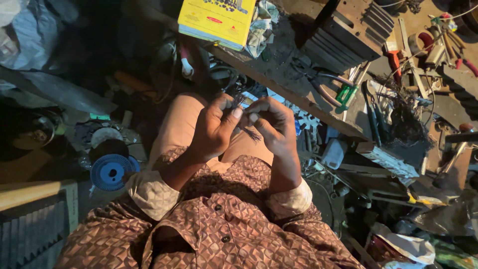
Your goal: The person sits on the floor and manipulates a small bundle of black wires, twisting and separating strands by hand. The person then picks up a yellow notebook and opens it to a page with handwritten notes.
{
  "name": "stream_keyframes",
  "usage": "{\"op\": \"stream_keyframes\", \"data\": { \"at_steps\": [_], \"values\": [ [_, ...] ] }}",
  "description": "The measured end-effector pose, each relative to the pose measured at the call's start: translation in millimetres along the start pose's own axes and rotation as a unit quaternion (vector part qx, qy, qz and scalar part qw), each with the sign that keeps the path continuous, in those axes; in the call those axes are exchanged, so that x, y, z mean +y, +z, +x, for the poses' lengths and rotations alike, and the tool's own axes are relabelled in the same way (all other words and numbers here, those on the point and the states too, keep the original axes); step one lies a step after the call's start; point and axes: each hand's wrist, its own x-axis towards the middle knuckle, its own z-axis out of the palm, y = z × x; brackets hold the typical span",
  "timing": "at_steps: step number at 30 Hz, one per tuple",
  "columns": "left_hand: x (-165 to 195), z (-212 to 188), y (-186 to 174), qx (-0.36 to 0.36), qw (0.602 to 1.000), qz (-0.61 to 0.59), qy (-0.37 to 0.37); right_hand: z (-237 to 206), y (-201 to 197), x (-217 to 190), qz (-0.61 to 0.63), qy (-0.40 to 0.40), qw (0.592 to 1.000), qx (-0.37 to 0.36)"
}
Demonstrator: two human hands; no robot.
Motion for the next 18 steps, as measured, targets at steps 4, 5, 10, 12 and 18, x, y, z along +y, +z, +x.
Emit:
{"op": "stream_keyframes", "data": {
  "at_steps": [4, 5, 10, 12, 18],
  "values": [
    [5, -1, 1, 0.000, 0.998, 0.049, -0.030, -6, 0, -6, 0.021, 0.020, 0.999, -0.017],
    [6, -1, 2, -0.001, 0.999, 0.026, -0.032, -7, 0, -7, 0.017, 0.017, 1.000, -0.019],
    [12, 0, 0, 0.006, 0.991, 0.132, -0.011, -8, -1, -7, -0.007, 0.022, 1.000, -0.005],
    [13, 0, 1, -0.001, 0.987, 0.155, -0.045, -8, 2, -4, -0.028, -0.009, 1.000, 0.010],
    [13, -1, 1, 0.022, 0.994, 0.107, 0.022, -10, 16, -8, 0.011, 0.020, 0.998, 0.058]
  ]
}}
